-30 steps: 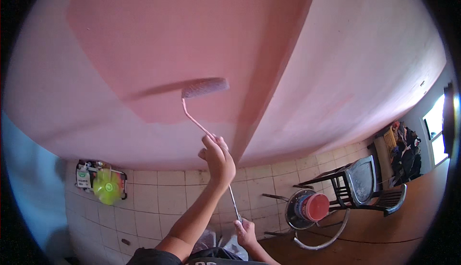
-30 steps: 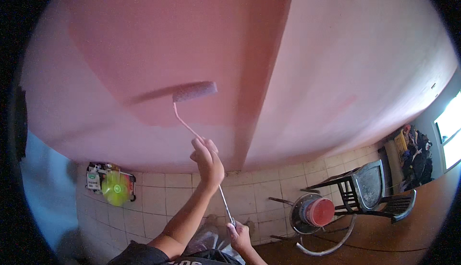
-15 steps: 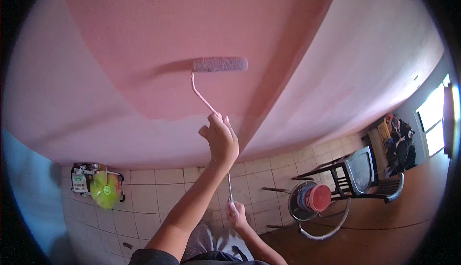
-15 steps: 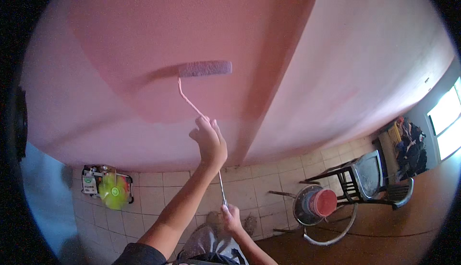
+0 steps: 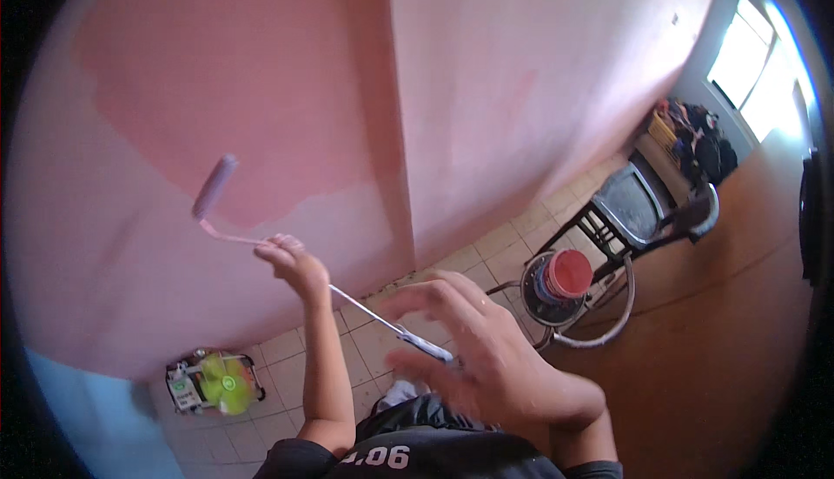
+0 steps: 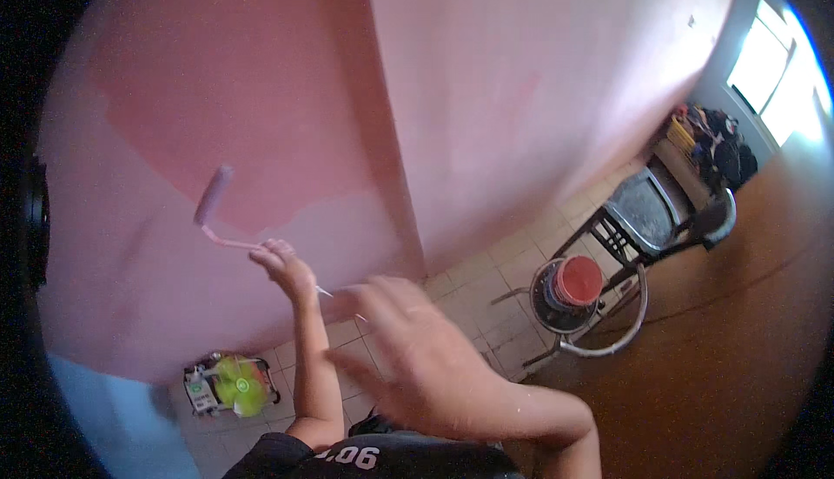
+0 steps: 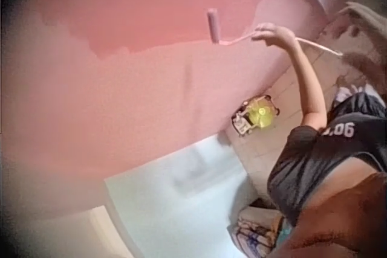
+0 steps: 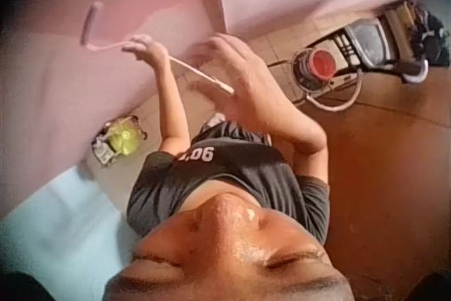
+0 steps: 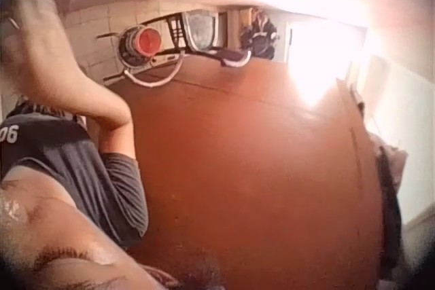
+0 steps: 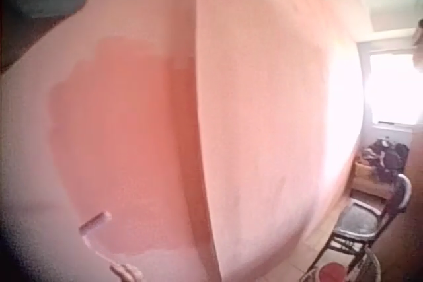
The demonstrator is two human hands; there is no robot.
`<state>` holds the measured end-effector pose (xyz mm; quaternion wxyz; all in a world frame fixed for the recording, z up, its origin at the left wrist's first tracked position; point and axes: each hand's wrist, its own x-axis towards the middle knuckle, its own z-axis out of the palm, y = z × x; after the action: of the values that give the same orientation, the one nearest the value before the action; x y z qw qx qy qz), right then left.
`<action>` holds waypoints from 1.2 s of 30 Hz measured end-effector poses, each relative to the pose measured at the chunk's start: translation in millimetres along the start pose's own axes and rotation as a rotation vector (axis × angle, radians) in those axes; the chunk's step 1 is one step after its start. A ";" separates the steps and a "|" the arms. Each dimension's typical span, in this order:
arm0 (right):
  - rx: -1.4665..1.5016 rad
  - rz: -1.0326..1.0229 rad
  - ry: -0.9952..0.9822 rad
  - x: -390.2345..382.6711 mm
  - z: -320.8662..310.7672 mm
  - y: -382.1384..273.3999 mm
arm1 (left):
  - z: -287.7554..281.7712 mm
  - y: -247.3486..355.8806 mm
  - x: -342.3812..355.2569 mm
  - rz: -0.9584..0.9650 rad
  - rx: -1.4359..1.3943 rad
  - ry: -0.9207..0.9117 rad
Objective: Apply pink paint to an interior wall using a roller.
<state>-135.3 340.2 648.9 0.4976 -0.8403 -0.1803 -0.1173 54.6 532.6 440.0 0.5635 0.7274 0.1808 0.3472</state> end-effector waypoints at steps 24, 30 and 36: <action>1.259 -0.052 0.275 -98.2 -4.9 -99.4 | -110.8 373.6 -166.9 1.166 2.526 0.182; 1.541 0.012 0.299 -41.0 -16.2 -105.3 | -105.6 373.3 -158.9 1.135 2.499 0.211; 1.460 0.145 0.357 -25.8 25.3 -88.0 | -109.2 357.4 -123.0 0.969 2.622 0.296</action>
<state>-195.2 396.3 697.0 0.9561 -0.2752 -0.0730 -0.0694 -154.0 420.9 754.4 -0.7135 0.6635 0.1603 0.1579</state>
